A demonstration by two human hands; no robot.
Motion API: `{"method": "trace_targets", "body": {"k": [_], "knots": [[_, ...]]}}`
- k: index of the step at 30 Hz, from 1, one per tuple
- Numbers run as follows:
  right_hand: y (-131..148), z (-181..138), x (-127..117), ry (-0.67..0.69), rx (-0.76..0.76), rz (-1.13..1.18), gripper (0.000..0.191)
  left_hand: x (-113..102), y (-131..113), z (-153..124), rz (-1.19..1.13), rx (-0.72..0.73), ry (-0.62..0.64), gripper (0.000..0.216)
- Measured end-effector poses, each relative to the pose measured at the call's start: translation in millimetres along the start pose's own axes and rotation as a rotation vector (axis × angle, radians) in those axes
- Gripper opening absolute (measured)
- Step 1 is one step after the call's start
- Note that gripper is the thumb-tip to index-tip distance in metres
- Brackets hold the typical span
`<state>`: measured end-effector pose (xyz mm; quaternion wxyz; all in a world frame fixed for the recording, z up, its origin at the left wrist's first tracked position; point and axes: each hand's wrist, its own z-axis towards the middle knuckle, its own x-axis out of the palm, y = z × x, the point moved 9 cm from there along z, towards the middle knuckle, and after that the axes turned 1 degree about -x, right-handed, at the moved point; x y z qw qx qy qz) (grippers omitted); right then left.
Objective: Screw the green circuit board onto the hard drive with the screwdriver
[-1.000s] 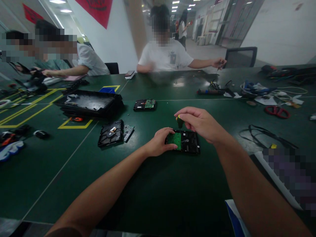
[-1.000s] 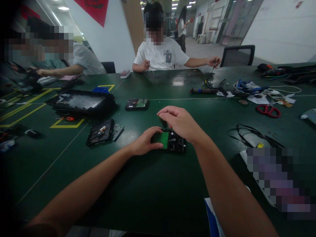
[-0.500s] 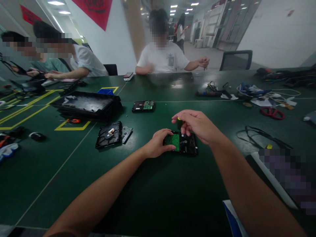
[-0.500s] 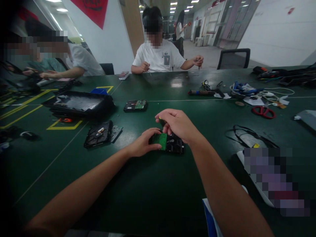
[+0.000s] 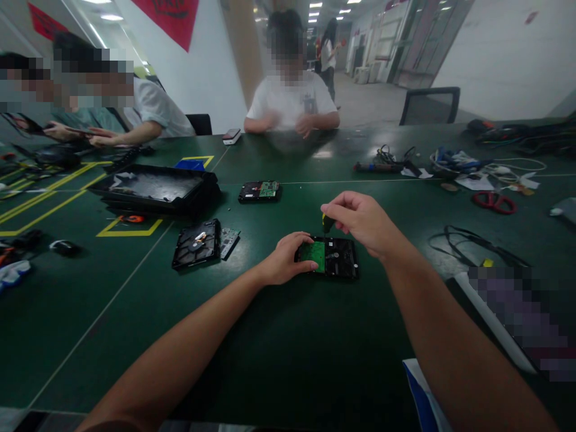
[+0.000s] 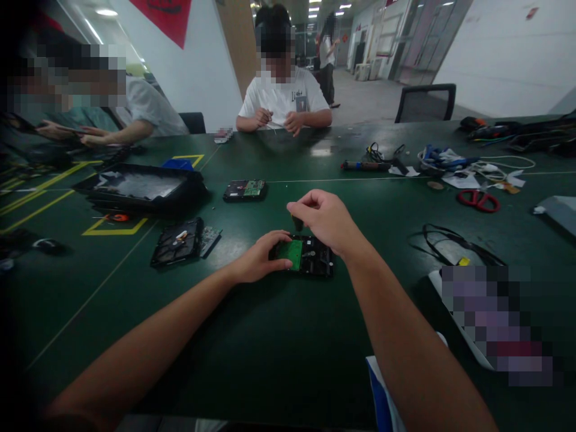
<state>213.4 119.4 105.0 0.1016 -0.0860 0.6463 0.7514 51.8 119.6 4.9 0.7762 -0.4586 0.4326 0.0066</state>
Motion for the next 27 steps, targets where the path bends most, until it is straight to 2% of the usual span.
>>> {"method": "trace_targets", "body": {"k": [4, 7, 11, 16, 20, 24, 27], "knots": [[-4.7, -0.6, 11.2, 0.102, 0.07, 0.112, 0.017, -0.1, -0.1, 0.5, 0.007, 0.014, 0.004, 0.056], [-3.5, -3.2, 21.8, 0.195, 0.096, 0.198, 0.019, 0.9, -0.7, 1.2, 0.01, 0.029, 0.014, 0.056], [-3.0, -6.6, 27.1, 0.235, 0.126, 0.298, 0.024, 0.5, 0.3, 1.2, 0.011, 0.005, 0.012, 0.059], [0.0, -10.1, 28.2, 0.283, 0.143, 0.362, 0.019, -0.5, -3.1, 1.0, 0.003, 0.021, 0.003, 0.058], [6.6, -6.4, 18.0, 0.232, 0.037, 0.159, 0.023, -0.5, -3.5, 0.9, 0.012, 0.023, 0.006, 0.055], [10.0, -1.4, 2.0, 0.077, -0.046, 0.011, 0.023, -1.0, -3.3, 0.3, 0.018, 0.0, 0.012, 0.053], [7.8, -0.5, -4.1, -0.003, -0.045, -0.023, 0.022, -1.0, -4.7, 0.1, 0.017, 0.003, 0.017, 0.054]]}}
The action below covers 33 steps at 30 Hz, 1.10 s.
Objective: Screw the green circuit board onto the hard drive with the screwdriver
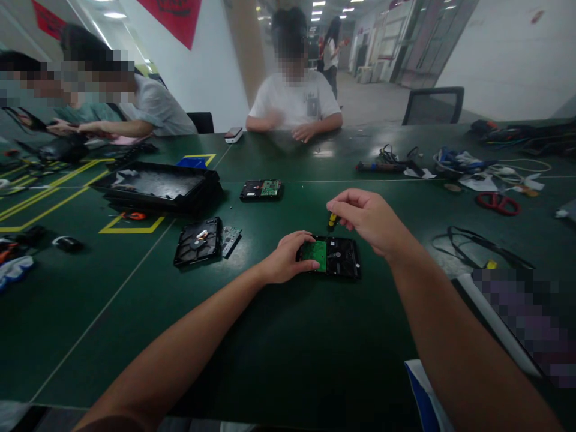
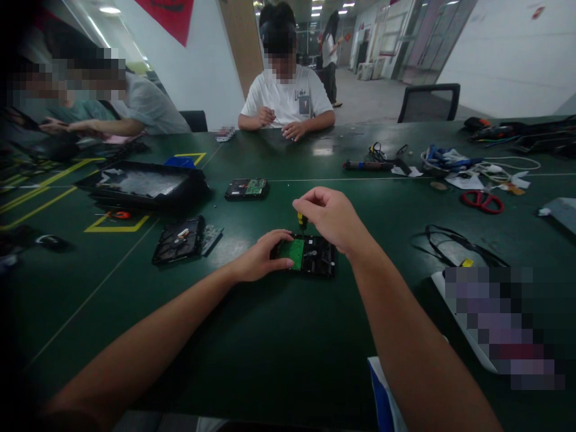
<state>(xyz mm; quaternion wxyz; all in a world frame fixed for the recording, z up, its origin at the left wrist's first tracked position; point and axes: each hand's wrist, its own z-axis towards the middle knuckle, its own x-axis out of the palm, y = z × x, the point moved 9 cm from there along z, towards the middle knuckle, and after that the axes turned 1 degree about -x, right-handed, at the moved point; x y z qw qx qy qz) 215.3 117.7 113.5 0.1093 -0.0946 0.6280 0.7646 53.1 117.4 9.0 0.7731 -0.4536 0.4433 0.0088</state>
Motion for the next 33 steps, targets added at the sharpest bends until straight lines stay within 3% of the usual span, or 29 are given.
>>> {"method": "trace_targets", "body": {"k": [10, 16, 21, 25, 29, 33], "knots": [[-9.8, -4.6, 28.5, 0.198, 0.147, 0.243, 0.019, 0.7, 0.7, 1.1, 0.001, 0.021, -0.003, 0.055], [-7.7, -7.7, 31.7, 0.229, 0.174, 0.377, 0.017, -0.2, -0.2, 1.2, -0.003, 0.038, -0.01, 0.056], [-2.5, -5.2, 22.6, 0.198, 0.088, 0.22, 0.024, 0.8, 2.3, 0.6, -0.011, 0.02, -0.012, 0.054], [2.1, -1.1, 7.8, 0.086, 0.01, 0.054, 0.023, 0.2, 3.8, 0.3, -0.013, 0.005, -0.016, 0.054], [0.0, 0.1, 0.2, -0.011, 0.027, 0.043, 0.025, 0.8, 3.0, 0.4, -0.004, 0.006, 0.001, 0.054], [-4.8, -0.5, 8.6, 0.027, 0.079, 0.113, 0.021, 0.1, 2.6, 0.3, 0.007, 0.004, -0.011, 0.054]]}}
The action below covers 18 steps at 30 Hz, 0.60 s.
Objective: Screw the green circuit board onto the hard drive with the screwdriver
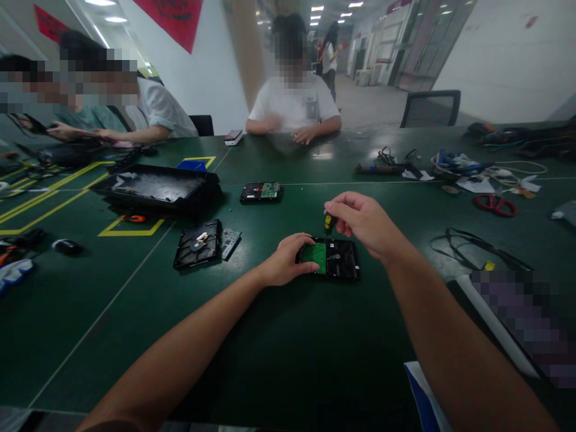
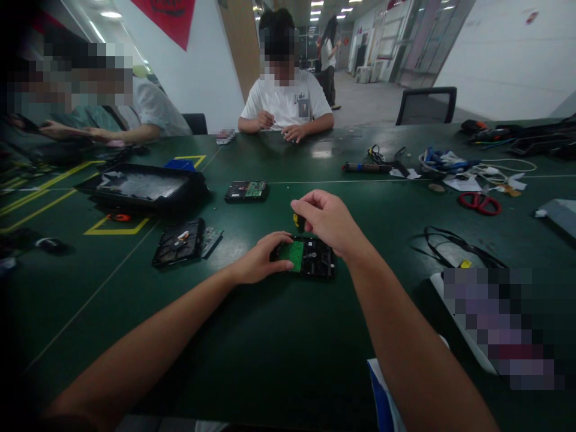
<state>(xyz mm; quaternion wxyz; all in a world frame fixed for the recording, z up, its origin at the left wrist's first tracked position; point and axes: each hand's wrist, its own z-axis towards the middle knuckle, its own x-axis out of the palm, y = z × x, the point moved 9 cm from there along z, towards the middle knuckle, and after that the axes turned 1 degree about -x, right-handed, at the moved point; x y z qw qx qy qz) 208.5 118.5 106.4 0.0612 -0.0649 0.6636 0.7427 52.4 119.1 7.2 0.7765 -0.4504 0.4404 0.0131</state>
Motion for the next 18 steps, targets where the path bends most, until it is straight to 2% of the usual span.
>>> {"method": "trace_targets", "body": {"k": [7, 13, 15, 18], "knots": [[-2.3, -2.0, 13.3, 0.11, 0.042, 0.114, 0.02, 1.9, 2.0, 0.8, -0.003, 0.014, 0.005, 0.056], [-5.5, -4.0, 16.8, 0.122, 0.1, 0.225, 0.017, 2.2, 1.0, 0.3, 0.001, 0.017, 0.016, 0.058], [-4.8, -3.4, 16.0, 0.137, 0.083, 0.209, 0.017, 2.2, 0.8, 0.4, -0.001, 0.019, 0.011, 0.057], [0.7, -1.5, 9.4, 0.131, -0.006, 0.06, 0.022, 2.0, 1.5, 0.4, 0.004, 0.019, 0.0, 0.055]]}}
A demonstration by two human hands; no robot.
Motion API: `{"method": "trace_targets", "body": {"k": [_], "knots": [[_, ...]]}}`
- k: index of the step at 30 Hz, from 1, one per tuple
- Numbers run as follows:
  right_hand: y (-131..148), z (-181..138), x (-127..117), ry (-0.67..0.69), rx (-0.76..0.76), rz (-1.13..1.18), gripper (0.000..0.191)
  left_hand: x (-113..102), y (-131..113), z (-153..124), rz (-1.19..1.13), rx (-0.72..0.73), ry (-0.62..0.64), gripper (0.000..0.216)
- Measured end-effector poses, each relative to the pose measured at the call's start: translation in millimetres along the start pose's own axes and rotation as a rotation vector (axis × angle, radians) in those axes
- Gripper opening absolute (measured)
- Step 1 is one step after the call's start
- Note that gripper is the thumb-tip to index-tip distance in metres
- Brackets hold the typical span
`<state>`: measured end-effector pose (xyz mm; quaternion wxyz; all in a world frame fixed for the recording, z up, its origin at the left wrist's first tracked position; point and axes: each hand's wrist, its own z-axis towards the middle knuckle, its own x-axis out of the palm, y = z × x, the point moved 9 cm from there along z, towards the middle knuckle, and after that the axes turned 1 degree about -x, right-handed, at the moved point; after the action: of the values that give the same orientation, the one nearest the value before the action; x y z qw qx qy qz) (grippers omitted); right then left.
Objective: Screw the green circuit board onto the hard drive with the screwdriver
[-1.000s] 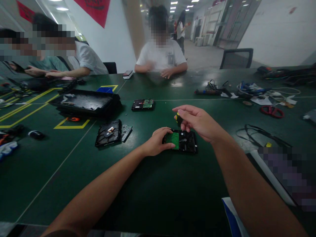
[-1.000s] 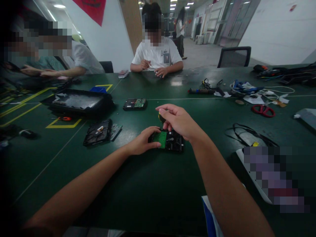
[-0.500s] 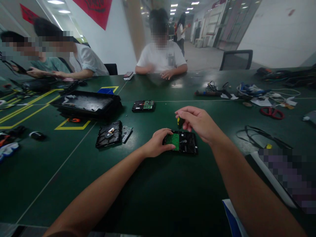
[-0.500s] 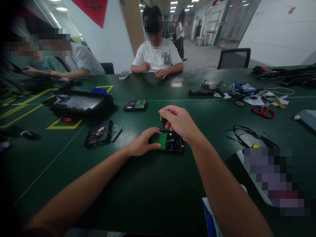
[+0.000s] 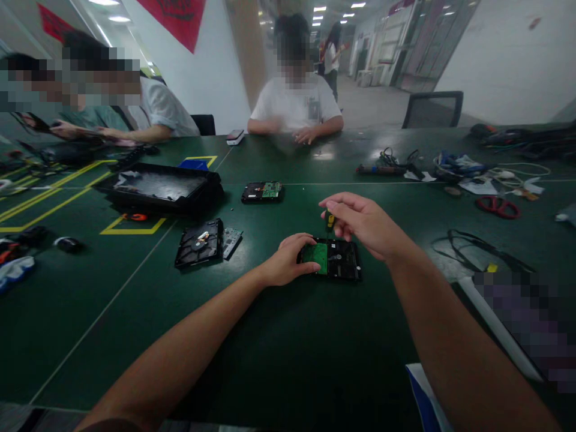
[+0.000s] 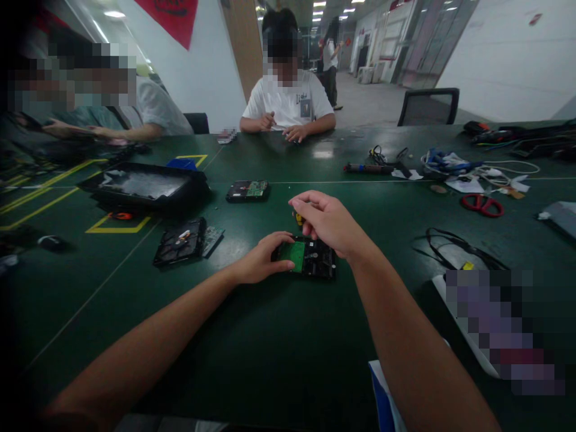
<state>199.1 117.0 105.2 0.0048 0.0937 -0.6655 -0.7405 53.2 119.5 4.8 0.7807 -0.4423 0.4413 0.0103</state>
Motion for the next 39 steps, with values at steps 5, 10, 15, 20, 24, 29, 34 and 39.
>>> {"method": "trace_targets", "body": {"k": [5, 10, 15, 20, 24, 29, 34, 39], "knots": [[4.6, 0.2, -11.8, -0.088, -0.06, -0.142, 0.027, 0.5, 1.4, -0.8, 0.01, -0.012, 0.016, 0.056], [-7.7, 1.5, -8.0, -0.097, 0.032, -0.034, 0.027, -0.4, 0.0, -1.2, 0.013, -0.011, 0.01, 0.055], [-8.8, 2.1, 0.7, -0.03, 0.076, 0.087, 0.018, 0.4, 0.0, -0.6, 0.008, 0.001, 0.007, 0.055], [-8.2, -1.6, 10.3, 0.028, 0.137, 0.248, 0.014, -0.3, -2.0, 0.2, 0.014, 0.01, 0.006, 0.054], [-10.0, -2.8, 7.8, -0.002, 0.156, 0.236, 0.015, -0.9, -2.3, -0.2, 0.01, -0.002, 0.006, 0.056], [3.5, -0.1, -6.1, -0.03, -0.019, -0.098, 0.02, -1.5, -3.2, -0.8, 0.01, 0.003, -0.009, 0.053], [-1.8, -0.1, -15.3, -0.124, 0.014, -0.129, 0.027, -0.7, 0.3, -0.8, 0.004, -0.014, -0.01, 0.054], [-12.0, -0.4, 5.0, -0.032, 0.112, 0.076, 0.017, 0.0, -0.9, -0.4, -0.004, 0.001, 0.004, 0.054]]}}
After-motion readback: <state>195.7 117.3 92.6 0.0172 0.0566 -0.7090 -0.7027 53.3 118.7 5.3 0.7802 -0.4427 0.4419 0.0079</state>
